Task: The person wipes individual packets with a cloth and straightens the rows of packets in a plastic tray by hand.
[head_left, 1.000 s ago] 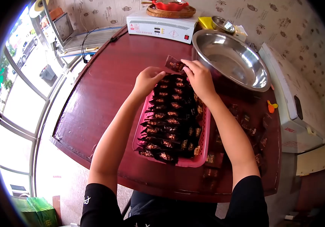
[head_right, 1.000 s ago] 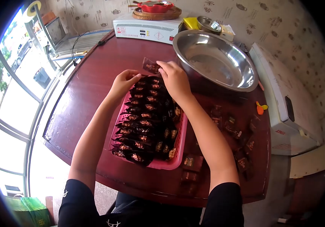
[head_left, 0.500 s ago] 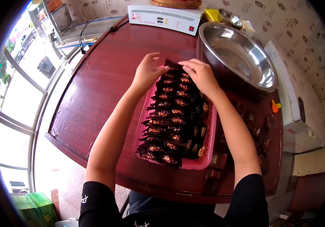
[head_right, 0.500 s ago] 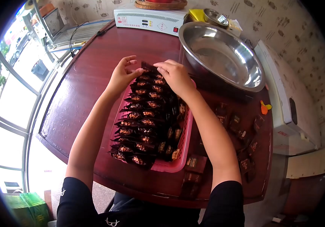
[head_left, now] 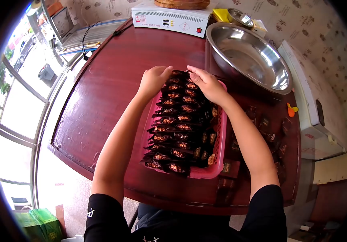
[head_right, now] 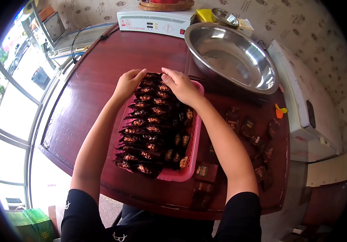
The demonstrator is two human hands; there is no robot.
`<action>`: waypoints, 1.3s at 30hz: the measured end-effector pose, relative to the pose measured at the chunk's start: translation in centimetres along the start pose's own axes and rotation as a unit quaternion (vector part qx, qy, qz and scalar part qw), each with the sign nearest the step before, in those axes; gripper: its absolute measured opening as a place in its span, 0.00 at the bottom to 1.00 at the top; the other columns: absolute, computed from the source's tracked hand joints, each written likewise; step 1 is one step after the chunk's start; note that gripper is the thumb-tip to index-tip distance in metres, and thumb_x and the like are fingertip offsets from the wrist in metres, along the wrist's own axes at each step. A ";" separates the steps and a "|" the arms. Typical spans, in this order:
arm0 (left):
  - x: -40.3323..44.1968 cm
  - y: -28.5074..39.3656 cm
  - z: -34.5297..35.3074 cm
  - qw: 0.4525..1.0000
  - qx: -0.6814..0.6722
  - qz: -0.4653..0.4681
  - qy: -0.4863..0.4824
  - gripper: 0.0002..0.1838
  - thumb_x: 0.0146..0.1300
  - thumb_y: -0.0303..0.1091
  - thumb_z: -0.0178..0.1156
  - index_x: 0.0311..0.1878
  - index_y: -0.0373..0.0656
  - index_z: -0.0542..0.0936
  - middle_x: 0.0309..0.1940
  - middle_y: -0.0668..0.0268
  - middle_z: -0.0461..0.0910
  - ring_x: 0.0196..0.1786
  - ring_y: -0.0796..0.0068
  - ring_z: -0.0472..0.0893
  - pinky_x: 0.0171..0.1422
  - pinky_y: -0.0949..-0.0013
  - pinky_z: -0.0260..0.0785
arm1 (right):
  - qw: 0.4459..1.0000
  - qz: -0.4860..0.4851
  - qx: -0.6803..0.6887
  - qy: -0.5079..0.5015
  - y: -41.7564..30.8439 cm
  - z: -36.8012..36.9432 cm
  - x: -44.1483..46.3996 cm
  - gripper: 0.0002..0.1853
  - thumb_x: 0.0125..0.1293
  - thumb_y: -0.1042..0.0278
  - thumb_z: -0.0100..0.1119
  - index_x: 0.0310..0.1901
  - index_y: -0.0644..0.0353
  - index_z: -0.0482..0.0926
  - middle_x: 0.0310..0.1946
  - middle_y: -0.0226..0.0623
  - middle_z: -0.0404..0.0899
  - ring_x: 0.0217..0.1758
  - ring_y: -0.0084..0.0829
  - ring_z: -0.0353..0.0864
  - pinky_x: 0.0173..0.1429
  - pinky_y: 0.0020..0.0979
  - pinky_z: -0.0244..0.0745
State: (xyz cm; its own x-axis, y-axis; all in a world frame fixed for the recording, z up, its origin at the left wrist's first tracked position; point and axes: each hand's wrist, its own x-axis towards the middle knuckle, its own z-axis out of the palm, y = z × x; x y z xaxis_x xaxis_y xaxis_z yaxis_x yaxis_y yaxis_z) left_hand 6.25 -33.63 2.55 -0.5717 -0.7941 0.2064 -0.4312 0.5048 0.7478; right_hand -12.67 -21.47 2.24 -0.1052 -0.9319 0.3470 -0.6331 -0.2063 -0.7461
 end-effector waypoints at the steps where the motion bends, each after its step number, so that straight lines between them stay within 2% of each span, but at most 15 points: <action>1: 0.2 -0.2 0.1 1.000 -0.015 -0.009 0.001 0.24 0.70 0.52 0.58 0.48 0.35 0.83 0.35 0.65 0.84 0.40 0.75 0.80 0.49 0.68 0.71 | 1.000 -0.001 -0.001 0.001 0.3 0.1 -0.2 0.26 0.76 0.52 0.50 0.66 0.64 0.71 0.59 0.53 0.78 0.63 0.43 0.77 0.67 0.37 0.68; 4: 0.8 -1.3 1.5 0.991 -0.130 -0.016 -0.002 0.24 0.72 0.51 0.54 0.50 0.37 0.82 0.36 0.64 0.84 0.38 0.70 0.80 0.49 0.65 0.72 | 0.995 -0.043 -0.089 0.030 0.9 0.4 -0.5 0.28 0.78 0.50 0.46 0.69 0.63 0.67 0.63 0.54 0.74 0.69 0.44 0.71 0.71 0.36 0.64; 7: 0.4 -0.6 0.9 0.960 -0.276 -0.042 -0.022 0.24 0.74 0.50 0.50 0.54 0.37 0.80 0.42 0.63 0.83 0.41 0.71 0.79 0.50 0.65 0.71 | 0.986 0.030 0.154 0.055 -0.3 0.7 -0.6 0.36 0.79 0.40 0.31 0.76 0.61 0.52 0.72 0.48 0.64 0.78 0.35 0.56 0.79 0.35 0.48; 9: -0.6 0.5 0.1 0.948 -0.307 -0.075 -0.043 0.27 0.77 0.51 0.46 0.63 0.35 0.75 0.55 0.63 0.80 0.54 0.72 0.77 0.58 0.68 0.69 | 0.971 0.086 0.198 0.104 -1.9 1.1 -1.1 0.38 0.78 0.38 0.31 0.77 0.61 0.51 0.73 0.48 0.62 0.78 0.35 0.55 0.80 0.35 0.46; 12: -1.6 1.9 -0.3 0.899 -0.419 -0.103 -0.072 0.28 0.75 0.49 0.52 0.65 0.33 0.71 0.59 0.57 0.77 0.60 0.70 0.76 0.63 0.67 0.68 | 0.930 0.145 0.294 0.166 1.7 2.9 -0.9 0.43 0.75 0.32 0.30 0.77 0.61 0.48 0.77 0.47 0.53 0.81 0.35 0.48 0.81 0.35 0.40; 15: -2.0 1.6 0.8 0.957 -0.279 0.001 -0.072 0.32 0.72 0.46 0.59 0.68 0.30 0.67 0.61 0.52 0.75 0.63 0.66 0.75 0.67 0.66 0.67 | 0.930 0.176 0.271 0.177 -1.2 3.7 -1.0 0.43 0.76 0.32 0.30 0.78 0.60 0.46 0.78 0.47 0.50 0.82 0.36 0.46 0.81 0.35 0.40; 20: -0.8 -0.3 1.3 0.965 -0.252 0.013 -0.077 0.38 0.68 0.48 0.63 0.70 0.30 0.63 0.61 0.49 0.75 0.63 0.63 0.75 0.67 0.65 0.67 | 0.932 0.182 0.268 0.161 -1.5 3.5 -1.8 0.42 0.76 0.34 0.31 0.78 0.60 0.46 0.79 0.47 0.48 0.82 0.36 0.44 0.81 0.35 0.39; 24: -1.5 0.7 0.0 0.954 -0.296 -0.043 0.024 0.37 0.69 0.50 0.62 0.71 0.36 0.64 0.63 0.47 0.72 0.66 0.60 0.72 0.69 0.61 0.64 | 0.931 0.124 0.287 0.190 -1.5 1.1 -4.1 0.40 0.77 0.36 0.34 0.77 0.59 0.48 0.77 0.46 0.52 0.81 0.35 0.47 0.81 0.39 0.39; 28: -4.3 3.4 -2.8 0.973 -0.157 0.091 0.143 0.29 0.68 0.45 0.63 0.65 0.36 0.72 0.62 0.53 0.74 0.68 0.61 0.71 0.72 0.63 0.61 | 0.942 0.112 0.253 0.192 -4.9 -3.2 -10.3 0.36 0.77 0.38 0.34 0.76 0.54 0.51 0.75 0.44 0.58 0.79 0.38 0.56 0.77 0.46 0.51; 30: -7.3 7.3 -4.0 0.972 -0.145 0.139 0.119 0.25 0.68 0.41 0.63 0.63 0.37 0.74 0.63 0.52 0.74 0.69 0.59 0.70 0.73 0.62 0.60 | 0.950 0.116 0.198 0.209 -5.3 -5.9 -13.5 0.32 0.79 0.41 0.35 0.73 0.55 0.59 0.72 0.42 0.64 0.74 0.36 0.64 0.73 0.43 0.61; 31: -8.8 9.1 -4.2 0.971 -0.144 0.165 0.098 0.24 0.68 0.40 0.62 0.62 0.38 0.75 0.65 0.52 0.72 0.70 0.58 0.70 0.73 0.61 0.60 | 0.949 0.108 0.205 0.215 -3.9 -7.4 -15.1 0.28 0.76 0.47 0.49 0.68 0.59 0.67 0.68 0.48 0.67 0.70 0.40 0.68 0.68 0.44 0.66; 32: -11.0 12.3 -4.6 0.969 -0.113 0.195 0.098 0.22 0.66 0.38 0.63 0.60 0.38 0.76 0.65 0.51 0.71 0.70 0.56 0.69 0.73 0.58 0.60 | 0.947 0.114 0.199 0.227 -2.9 -8.3 -16.7 0.28 0.76 0.47 0.49 0.68 0.59 0.67 0.68 0.48 0.67 0.70 0.40 0.68 0.68 0.44 0.66; 34: -13.7 15.3 -4.0 0.955 -0.088 0.276 0.063 0.20 0.65 0.37 0.64 0.57 0.38 0.78 0.65 0.50 0.71 0.70 0.52 0.69 0.72 0.56 0.61 | 0.949 0.126 -0.228 0.181 -0.9 -9.4 -19.4 0.29 0.69 0.51 0.60 0.65 0.59 0.70 0.67 0.52 0.68 0.69 0.46 0.68 0.67 0.47 0.67; 36: -17.2 18.5 -2.8 0.950 -0.002 0.310 0.041 0.19 0.62 0.36 0.66 0.54 0.39 0.79 0.64 0.49 0.71 0.68 0.47 0.70 0.71 0.53 0.62 | 0.899 0.145 -0.385 0.147 0.3 -8.2 -21.5 0.40 0.62 0.51 0.67 0.72 0.55 0.62 0.69 0.61 0.61 0.71 0.63 0.61 0.72 0.51 0.62; 39: -20.9 21.7 -0.3 0.925 0.032 0.378 0.031 0.20 0.58 0.35 0.69 0.52 0.38 0.80 0.61 0.49 0.73 0.65 0.46 0.71 0.69 0.50 0.64 | 0.902 0.160 -0.382 0.123 3.3 -7.7 -22.1 0.45 0.61 0.50 0.67 0.77 0.43 0.54 0.73 0.65 0.53 0.74 0.67 0.55 0.74 0.53 0.58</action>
State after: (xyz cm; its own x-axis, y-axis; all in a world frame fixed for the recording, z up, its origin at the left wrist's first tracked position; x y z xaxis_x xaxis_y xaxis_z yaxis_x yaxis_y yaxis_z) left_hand 9.05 -6.18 14.64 -0.6867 -0.2235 0.6917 0.0331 0.9410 0.3369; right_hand -18.30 0.71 -3.49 -0.4834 -0.7933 0.3702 -0.8740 0.4139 -0.2544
